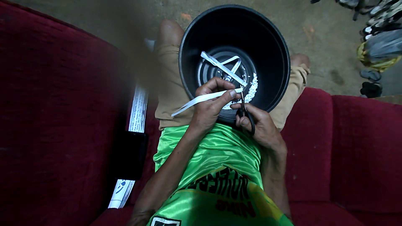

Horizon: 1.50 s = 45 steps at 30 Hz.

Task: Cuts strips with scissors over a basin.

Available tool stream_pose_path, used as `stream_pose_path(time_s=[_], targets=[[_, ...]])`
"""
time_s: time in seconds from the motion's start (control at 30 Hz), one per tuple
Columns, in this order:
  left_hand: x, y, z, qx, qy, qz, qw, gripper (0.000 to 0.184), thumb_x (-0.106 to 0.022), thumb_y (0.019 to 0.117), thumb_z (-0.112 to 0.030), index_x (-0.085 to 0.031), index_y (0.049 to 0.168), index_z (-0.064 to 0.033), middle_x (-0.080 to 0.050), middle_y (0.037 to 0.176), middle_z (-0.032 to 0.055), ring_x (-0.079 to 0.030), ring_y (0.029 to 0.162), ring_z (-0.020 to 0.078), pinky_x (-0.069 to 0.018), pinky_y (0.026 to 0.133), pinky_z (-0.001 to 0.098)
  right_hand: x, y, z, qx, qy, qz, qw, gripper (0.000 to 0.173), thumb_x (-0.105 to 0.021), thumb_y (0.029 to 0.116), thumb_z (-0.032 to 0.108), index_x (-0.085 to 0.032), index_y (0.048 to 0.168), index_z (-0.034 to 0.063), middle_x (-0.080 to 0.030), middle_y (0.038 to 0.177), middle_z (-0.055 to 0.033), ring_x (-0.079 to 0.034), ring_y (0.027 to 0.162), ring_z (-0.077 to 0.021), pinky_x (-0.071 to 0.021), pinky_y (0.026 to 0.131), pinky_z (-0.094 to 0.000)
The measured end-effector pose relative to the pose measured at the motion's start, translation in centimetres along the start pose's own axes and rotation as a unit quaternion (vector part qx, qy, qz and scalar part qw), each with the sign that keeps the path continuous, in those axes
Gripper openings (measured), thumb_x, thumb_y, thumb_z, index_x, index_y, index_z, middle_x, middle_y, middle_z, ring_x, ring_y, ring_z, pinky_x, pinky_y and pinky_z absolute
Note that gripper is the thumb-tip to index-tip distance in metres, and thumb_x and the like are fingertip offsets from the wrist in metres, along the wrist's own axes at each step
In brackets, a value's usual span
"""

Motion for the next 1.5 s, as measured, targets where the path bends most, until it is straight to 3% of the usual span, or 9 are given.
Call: stream_pose_path(time_s=[0.27,0.7,0.83,0.93,1.33,1.5], targets=[[-0.35,-0.03,0.26,-0.008,0.007,-0.004,1.000,0.013,-0.065,0.0925,0.007,-0.063,0.104,0.0023,-0.071,0.089,0.0100,-0.072,0.081,0.0179,-0.0635,0.080,0.0357,0.14,0.13,-0.03,0.019,-0.008,0.002,1.000,0.053,-0.058,0.1002,0.052,-0.064,0.130,0.0097,-0.057,0.074,0.0030,-0.048,0.054,-0.0059,-0.0431,0.047,-0.0221],[-0.28,-0.02,0.34,-0.007,-0.002,-0.007,1.000,0.011,-0.065,0.0937,0.006,-0.063,0.104,0.0035,-0.071,0.090,0.0125,-0.073,0.082,0.0206,-0.0633,0.081,0.0384,-0.06,0.00,0.29,0.005,0.020,-0.015,1.000,0.040,-0.059,0.1029,0.040,-0.065,0.129,0.0098,-0.058,0.072,0.0007,-0.050,0.052,-0.0075,-0.0448,0.045,-0.0224],[-0.33,-0.02,0.18,-0.004,0.003,-0.010,1.000,0.011,-0.064,0.0941,0.005,-0.063,0.105,0.0028,-0.071,0.090,0.0117,-0.072,0.082,0.0194,-0.0632,0.081,0.0368,-0.02,-0.10,0.13,0.004,0.019,0.018,1.000,0.060,-0.057,0.0983,0.059,-0.063,0.131,0.0098,-0.060,0.076,0.0034,-0.048,0.054,-0.0044,-0.0424,0.046,-0.0206],[-0.34,0.01,0.21,-0.005,0.005,-0.009,1.000,0.011,-0.065,0.0936,0.005,-0.063,0.104,0.0025,-0.071,0.090,0.0109,-0.072,0.081,0.0188,-0.0632,0.081,0.0365,-0.08,0.06,0.12,0.012,0.002,0.015,1.000,0.061,-0.056,0.0979,0.061,-0.064,0.131,0.0099,-0.059,0.075,0.0043,-0.046,0.054,-0.0043,-0.0412,0.047,-0.0209],[-0.56,0.04,0.39,-0.005,-0.001,0.003,1.000,0.011,-0.064,0.0937,0.006,-0.063,0.104,0.0033,-0.070,0.087,0.0109,-0.071,0.079,0.0177,-0.0628,0.078,0.0348,0.00,0.30,0.29,0.022,-0.009,-0.010,1.000,0.045,-0.058,0.1025,0.044,-0.065,0.128,0.0088,-0.058,0.076,0.0017,-0.050,0.055,-0.0068,-0.0460,0.047,-0.0227],[-0.48,0.08,0.43,-0.011,0.003,-0.003,1.000,0.011,-0.065,0.0935,0.005,-0.063,0.104,0.0031,-0.070,0.087,0.0109,-0.071,0.079,0.0181,-0.0627,0.079,0.0357,-0.15,0.15,0.21,0.015,0.014,-0.022,1.000,0.039,-0.060,0.1028,0.039,-0.065,0.128,0.0092,-0.056,0.070,0.0008,-0.048,0.052,-0.0078,-0.0445,0.045,-0.0230]])
Point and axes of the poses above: each hand's wrist, its own y-axis towards the middle knuckle, its own x-axis out of the back of the hand, z = x × y, the point moved 2 cm from there along y, towards the middle knuckle
